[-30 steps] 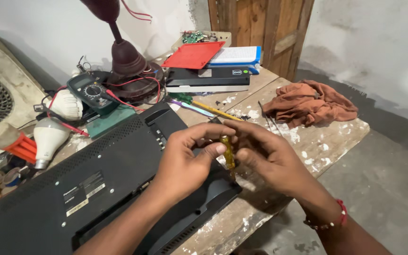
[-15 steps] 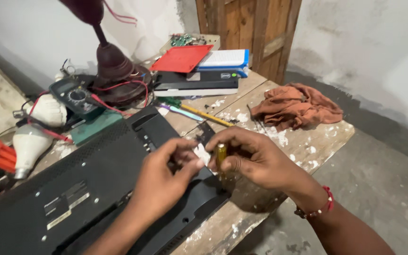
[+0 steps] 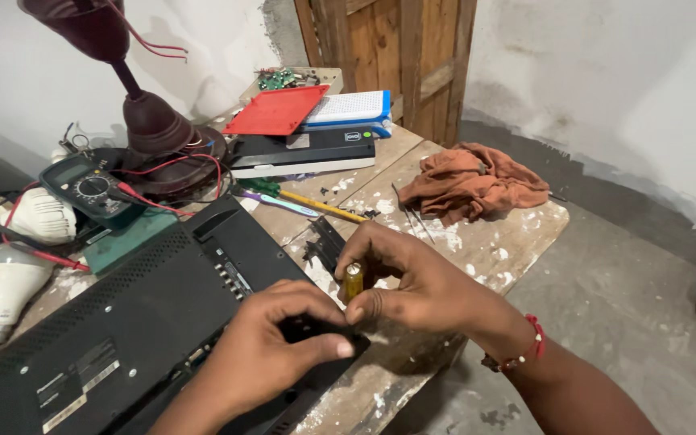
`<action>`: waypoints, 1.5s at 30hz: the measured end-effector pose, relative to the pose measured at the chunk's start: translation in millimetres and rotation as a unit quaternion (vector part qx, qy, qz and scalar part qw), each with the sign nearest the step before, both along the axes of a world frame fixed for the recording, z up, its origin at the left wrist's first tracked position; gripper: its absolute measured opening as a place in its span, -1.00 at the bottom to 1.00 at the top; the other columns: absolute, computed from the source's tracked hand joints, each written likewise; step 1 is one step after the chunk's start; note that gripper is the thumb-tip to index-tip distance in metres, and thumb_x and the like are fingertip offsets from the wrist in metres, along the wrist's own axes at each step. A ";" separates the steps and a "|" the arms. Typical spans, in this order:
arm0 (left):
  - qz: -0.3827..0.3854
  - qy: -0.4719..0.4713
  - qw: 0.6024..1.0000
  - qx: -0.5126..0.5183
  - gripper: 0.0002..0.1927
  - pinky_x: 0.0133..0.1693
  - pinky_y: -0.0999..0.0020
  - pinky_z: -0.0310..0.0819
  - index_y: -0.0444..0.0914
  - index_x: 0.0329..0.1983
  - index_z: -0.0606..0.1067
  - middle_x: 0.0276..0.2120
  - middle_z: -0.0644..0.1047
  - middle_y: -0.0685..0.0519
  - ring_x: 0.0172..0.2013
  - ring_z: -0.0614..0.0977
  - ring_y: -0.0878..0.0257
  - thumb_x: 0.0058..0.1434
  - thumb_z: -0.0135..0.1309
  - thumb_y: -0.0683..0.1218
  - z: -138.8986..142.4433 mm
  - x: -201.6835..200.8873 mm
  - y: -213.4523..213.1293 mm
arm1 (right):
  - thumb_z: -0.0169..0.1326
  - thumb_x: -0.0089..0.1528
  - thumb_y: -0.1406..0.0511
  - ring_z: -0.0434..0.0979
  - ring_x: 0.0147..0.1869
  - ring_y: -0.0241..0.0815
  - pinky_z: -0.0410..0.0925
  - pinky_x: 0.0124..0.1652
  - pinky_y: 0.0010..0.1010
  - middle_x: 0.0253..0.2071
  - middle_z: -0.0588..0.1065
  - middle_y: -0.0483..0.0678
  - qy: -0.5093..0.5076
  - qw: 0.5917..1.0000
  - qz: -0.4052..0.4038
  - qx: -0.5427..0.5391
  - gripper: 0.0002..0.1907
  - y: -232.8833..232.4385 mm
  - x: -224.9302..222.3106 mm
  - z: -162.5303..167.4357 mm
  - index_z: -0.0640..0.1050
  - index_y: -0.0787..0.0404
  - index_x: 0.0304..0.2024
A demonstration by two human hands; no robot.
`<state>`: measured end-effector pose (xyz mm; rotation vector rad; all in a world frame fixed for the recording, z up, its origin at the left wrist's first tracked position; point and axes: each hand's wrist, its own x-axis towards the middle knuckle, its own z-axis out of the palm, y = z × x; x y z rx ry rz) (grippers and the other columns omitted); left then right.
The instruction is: The person works on a television lying face-down on a cluttered workbench. They first handle the power cable at the TV's edge, then use a yellow-handled screwdriver to unscrew screws from the back panel, repositioning the TV and continuing to remove screws along its side.
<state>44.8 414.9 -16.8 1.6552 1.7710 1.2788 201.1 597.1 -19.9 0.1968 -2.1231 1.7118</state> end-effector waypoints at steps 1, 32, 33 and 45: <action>0.012 0.012 1.000 -0.005 -0.79 -0.18 0.35 0.51 -0.29 -0.42 0.66 -0.39 0.66 0.07 -0.28 0.65 0.28 -0.08 0.46 -0.15 0.8 3.7 4.1 | 0.28 0.20 0.40 0.51 -0.08 -0.35 0.42 -0.07 -0.47 -0.16 0.47 -0.12 0.014 1.000 -0.006 0.013 -0.66 -0.6 0.9 -0.1 0.46 0.25 -0.03; 0.055 -0.064 0.994 -0.076 -0.65 -0.24 0.42 0.53 -0.24 -0.22 0.65 -0.37 0.69 0.14 -0.34 0.63 0.45 -0.12 0.43 -0.15 1.0 12.2 16.5 | 0.31 0.20 0.35 0.56 -0.02 -0.33 0.44 0.01 -0.43 -0.14 0.47 -0.11 -0.013 0.995 0.012 -0.095 -0.69 0.6 -10.0 2.9 0.46 0.28 -0.11; 0.062 -0.096 0.990 -0.086 -0.69 -0.27 0.42 0.52 -0.26 -0.25 0.65 -0.40 0.67 0.12 -0.37 0.60 0.45 -0.10 0.43 -0.16 1.1 15.4 19.0 | 0.32 0.18 0.36 0.57 -0.03 -0.33 0.45 0.00 -0.43 -0.16 0.47 -0.11 -0.020 0.994 0.009 -0.109 -0.68 2.8 -10.0 3.4 0.45 0.26 -0.13; 0.046 -0.177 0.982 -0.053 -0.92 -0.27 0.44 0.61 -0.32 -0.42 0.64 -0.48 0.71 0.13 -0.38 0.69 0.45 0.07 0.32 -0.20 -0.7 7.6 21.2 | 0.25 0.26 0.27 0.57 0.08 -0.32 0.45 0.11 -0.45 -0.07 0.58 -0.08 -0.027 0.999 0.033 -0.013 -0.68 -1.6 -4.6 20.6 0.55 0.29 0.01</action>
